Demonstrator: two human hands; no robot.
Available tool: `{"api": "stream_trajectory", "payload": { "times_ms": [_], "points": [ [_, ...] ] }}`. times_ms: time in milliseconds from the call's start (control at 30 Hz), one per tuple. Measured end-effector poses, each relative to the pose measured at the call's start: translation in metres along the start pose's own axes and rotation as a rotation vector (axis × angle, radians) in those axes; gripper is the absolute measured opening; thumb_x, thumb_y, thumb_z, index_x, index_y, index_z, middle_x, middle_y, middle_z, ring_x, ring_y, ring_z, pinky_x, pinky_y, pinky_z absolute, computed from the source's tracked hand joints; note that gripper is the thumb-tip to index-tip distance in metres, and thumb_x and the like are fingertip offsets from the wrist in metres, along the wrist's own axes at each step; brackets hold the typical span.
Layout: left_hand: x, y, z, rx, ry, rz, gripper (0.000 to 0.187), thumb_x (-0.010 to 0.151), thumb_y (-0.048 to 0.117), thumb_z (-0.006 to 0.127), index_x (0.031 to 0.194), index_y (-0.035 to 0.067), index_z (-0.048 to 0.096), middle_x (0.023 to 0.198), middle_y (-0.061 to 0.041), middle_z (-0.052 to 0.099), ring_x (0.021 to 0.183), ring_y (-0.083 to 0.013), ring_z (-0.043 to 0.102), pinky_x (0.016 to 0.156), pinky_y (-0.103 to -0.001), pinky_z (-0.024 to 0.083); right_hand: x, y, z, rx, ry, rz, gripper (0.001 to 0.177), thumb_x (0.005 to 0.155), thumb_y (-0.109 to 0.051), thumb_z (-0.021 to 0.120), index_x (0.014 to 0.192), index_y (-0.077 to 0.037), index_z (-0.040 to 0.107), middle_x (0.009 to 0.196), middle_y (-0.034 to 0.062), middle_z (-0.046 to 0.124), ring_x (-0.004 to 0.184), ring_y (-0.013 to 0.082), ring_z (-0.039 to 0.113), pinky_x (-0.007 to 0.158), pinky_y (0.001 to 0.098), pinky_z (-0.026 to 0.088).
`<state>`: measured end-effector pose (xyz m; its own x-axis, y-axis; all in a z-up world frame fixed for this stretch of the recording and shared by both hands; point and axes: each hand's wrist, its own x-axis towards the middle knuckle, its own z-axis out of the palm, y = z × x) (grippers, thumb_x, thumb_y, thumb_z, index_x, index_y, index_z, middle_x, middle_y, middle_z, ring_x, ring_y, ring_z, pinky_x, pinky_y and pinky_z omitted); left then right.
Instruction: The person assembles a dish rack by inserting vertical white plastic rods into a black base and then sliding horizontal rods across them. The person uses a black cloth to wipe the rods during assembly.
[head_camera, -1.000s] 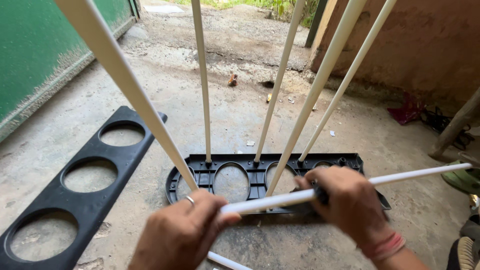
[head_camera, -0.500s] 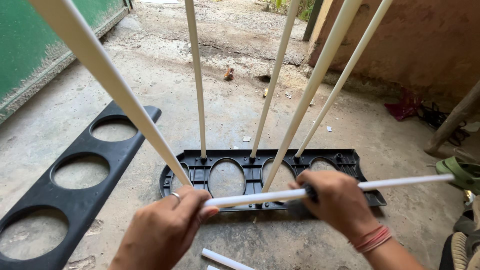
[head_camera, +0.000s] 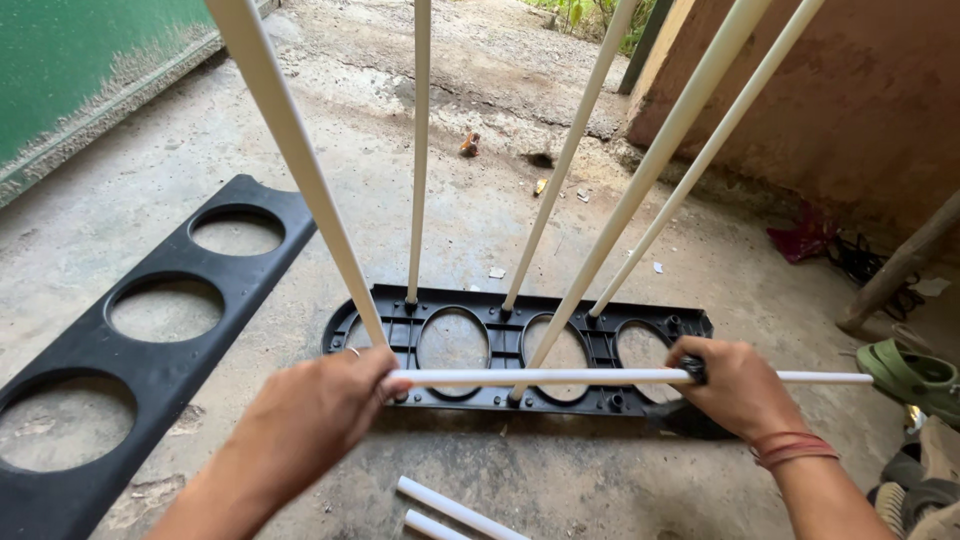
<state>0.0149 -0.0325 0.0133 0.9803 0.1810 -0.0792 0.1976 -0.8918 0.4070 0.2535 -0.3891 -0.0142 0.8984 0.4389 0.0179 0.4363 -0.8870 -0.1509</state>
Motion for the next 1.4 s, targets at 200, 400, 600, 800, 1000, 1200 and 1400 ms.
{"api": "stream_trajectory", "payload": {
  "times_ms": [200,400,600,800,1000,1200,1400],
  "points": [
    [-0.011,-0.025,-0.014,-0.078,0.157,-0.103,0.037,0.095,0.042,0.059,0.087,0.007,0.07,0.066,-0.011,0.07,0.058,-0.0251,0.067,0.056,-0.042,0.052,-0.026,-0.042,-0.004,-0.017,-0.019,-0.091,0.019,0.078,-0.028,0.082,0.095,-0.027,0.075,0.071,0.0015,0.077,0.065,0.0211,0.076,0.063,0.0382,0.06],
    [-0.023,-0.023,-0.01,-0.222,0.122,-0.199,0.046,0.099,0.048,0.052,0.087,0.009,0.072,0.061,-0.008,0.072,0.056,-0.0236,0.07,0.056,-0.039,0.053,-0.059,-0.046,-0.012,-0.023,0.079,-0.149,0.017,0.077,-0.031,0.082,0.091,-0.023,0.075,0.07,0.007,0.075,0.07,0.0287,0.074,0.067,0.0435,0.06],
    [-0.037,-0.012,0.017,-0.325,0.134,-0.165,0.058,0.1,0.047,0.049,0.066,0.007,0.075,0.048,-0.011,0.067,0.044,-0.0267,0.065,0.049,-0.04,0.051,-0.084,-0.03,-0.013,0.007,0.12,-0.112,0.016,0.079,-0.032,0.081,0.092,-0.024,0.075,0.073,0.0074,0.075,0.073,0.0304,0.074,0.068,0.0448,0.06],
    [-0.06,0.025,0.037,-0.224,0.261,-0.111,0.065,0.103,0.045,0.047,0.06,0.001,0.068,0.058,-0.022,0.067,0.053,-0.0361,0.068,0.057,-0.048,0.054,-0.123,-0.057,-0.022,-0.039,0.306,-0.394,0.013,0.082,-0.029,0.074,0.084,-0.017,0.07,0.068,0.0089,0.07,0.066,0.028,0.071,0.063,0.0423,0.058],
    [-0.087,0.068,0.019,-0.269,0.301,-0.004,0.057,0.1,0.041,0.05,0.063,0.003,0.072,0.058,-0.021,0.068,0.053,-0.0351,0.068,0.057,-0.047,0.054,-0.149,-0.076,-0.031,0.009,0.457,-0.561,0.022,0.087,-0.029,0.073,0.076,-0.011,0.066,0.06,0.0094,0.066,0.058,0.0285,0.066,0.056,0.0434,0.053],
    [-0.089,0.124,0.0,-0.159,0.175,0.061,0.063,0.109,0.039,0.041,0.063,0.004,0.067,0.055,-0.018,0.065,0.046,-0.0357,0.061,0.05,-0.046,0.053,-0.157,-0.062,-0.056,0.129,0.583,-0.501,0.024,0.087,-0.032,0.074,0.077,-0.011,0.066,0.06,0.0081,0.065,0.055,0.0272,0.066,0.054,0.0409,0.053],
    [-0.107,0.184,-0.026,-0.2,0.489,0.432,0.048,0.102,0.033,0.055,0.067,0.009,0.077,0.05,-0.013,0.067,0.04,-0.0274,0.062,0.044,-0.04,0.053,-0.173,-0.047,-0.075,0.224,0.579,-0.356,0.023,0.085,-0.034,0.075,0.074,-0.014,0.07,0.054,0.0077,0.068,0.052,0.0283,0.068,0.051,0.042,0.053]
  ]
}}
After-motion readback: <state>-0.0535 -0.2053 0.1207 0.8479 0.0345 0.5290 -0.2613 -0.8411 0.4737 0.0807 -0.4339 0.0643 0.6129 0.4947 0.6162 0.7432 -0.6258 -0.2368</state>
